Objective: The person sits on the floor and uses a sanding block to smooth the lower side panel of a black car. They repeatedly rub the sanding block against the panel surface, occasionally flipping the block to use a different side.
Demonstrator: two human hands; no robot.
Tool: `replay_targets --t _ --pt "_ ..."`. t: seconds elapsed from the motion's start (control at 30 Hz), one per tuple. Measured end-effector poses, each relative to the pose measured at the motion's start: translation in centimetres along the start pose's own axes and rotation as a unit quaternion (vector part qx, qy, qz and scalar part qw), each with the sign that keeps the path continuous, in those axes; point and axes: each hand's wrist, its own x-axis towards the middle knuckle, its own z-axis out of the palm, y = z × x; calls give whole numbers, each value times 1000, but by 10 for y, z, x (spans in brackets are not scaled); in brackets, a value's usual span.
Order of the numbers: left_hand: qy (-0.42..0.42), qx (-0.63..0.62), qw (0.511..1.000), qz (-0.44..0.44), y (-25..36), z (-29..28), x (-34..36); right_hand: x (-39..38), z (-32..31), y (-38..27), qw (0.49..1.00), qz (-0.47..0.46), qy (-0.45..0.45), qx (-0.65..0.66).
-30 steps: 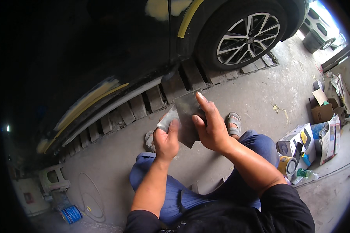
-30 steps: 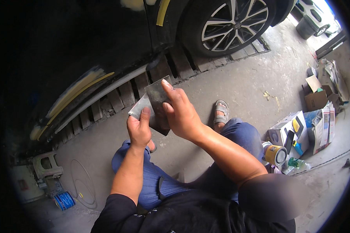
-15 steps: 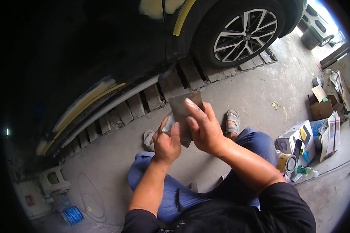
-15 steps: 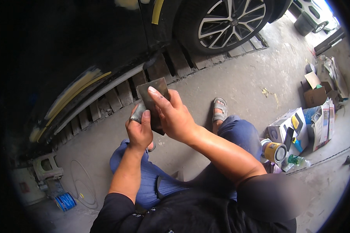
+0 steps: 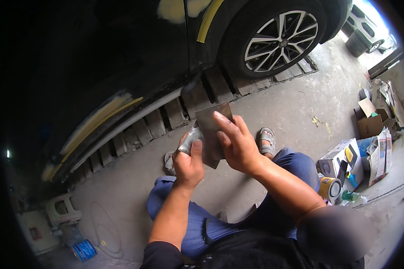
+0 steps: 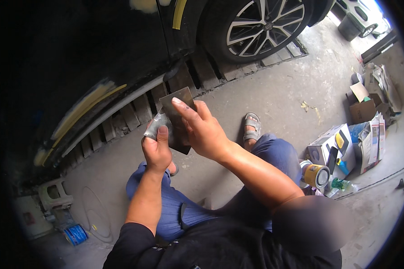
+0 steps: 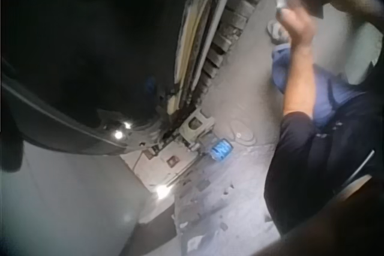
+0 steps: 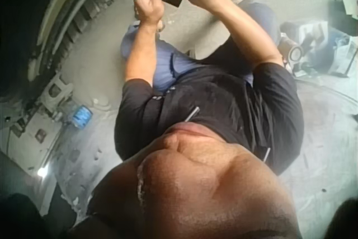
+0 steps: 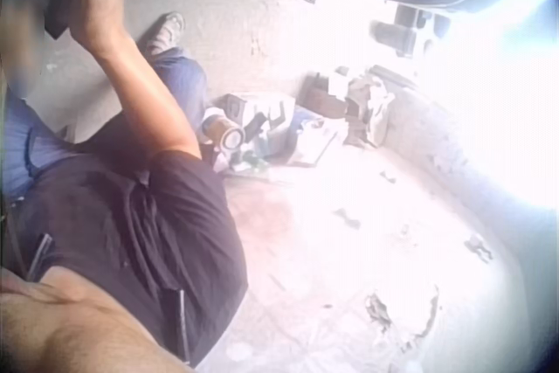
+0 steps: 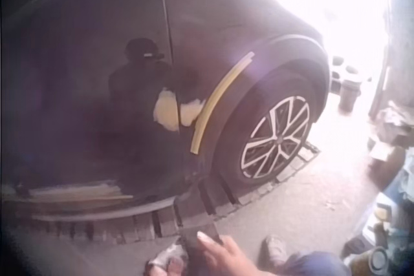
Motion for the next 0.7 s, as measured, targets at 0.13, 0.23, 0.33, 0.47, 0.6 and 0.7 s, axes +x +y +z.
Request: replay_targets --t 0.13,0.23,0.33,0.47,0.6,0.7 --pt "-29 39 999 6 4 -1 -2 -2 5 0 1000 -3 0 5" --pt "-20 42 999 15 6 1 -3 1 8 -1 999 -31 24 7" --pt "-90 64 994 -15 -2 -1 -11 9 6 -2 997 -67 28 13" --pt "-69 -11 997 -20 -4 -1 -9 16 2 -2 996 -76 31 27" --pt "29 -66 997 -16 8 0 0 0 0 0 1000 -17 14 -1" --pt "25 2 1000 8 7 1 -5 -3 8 -1 999 -43 25 5"
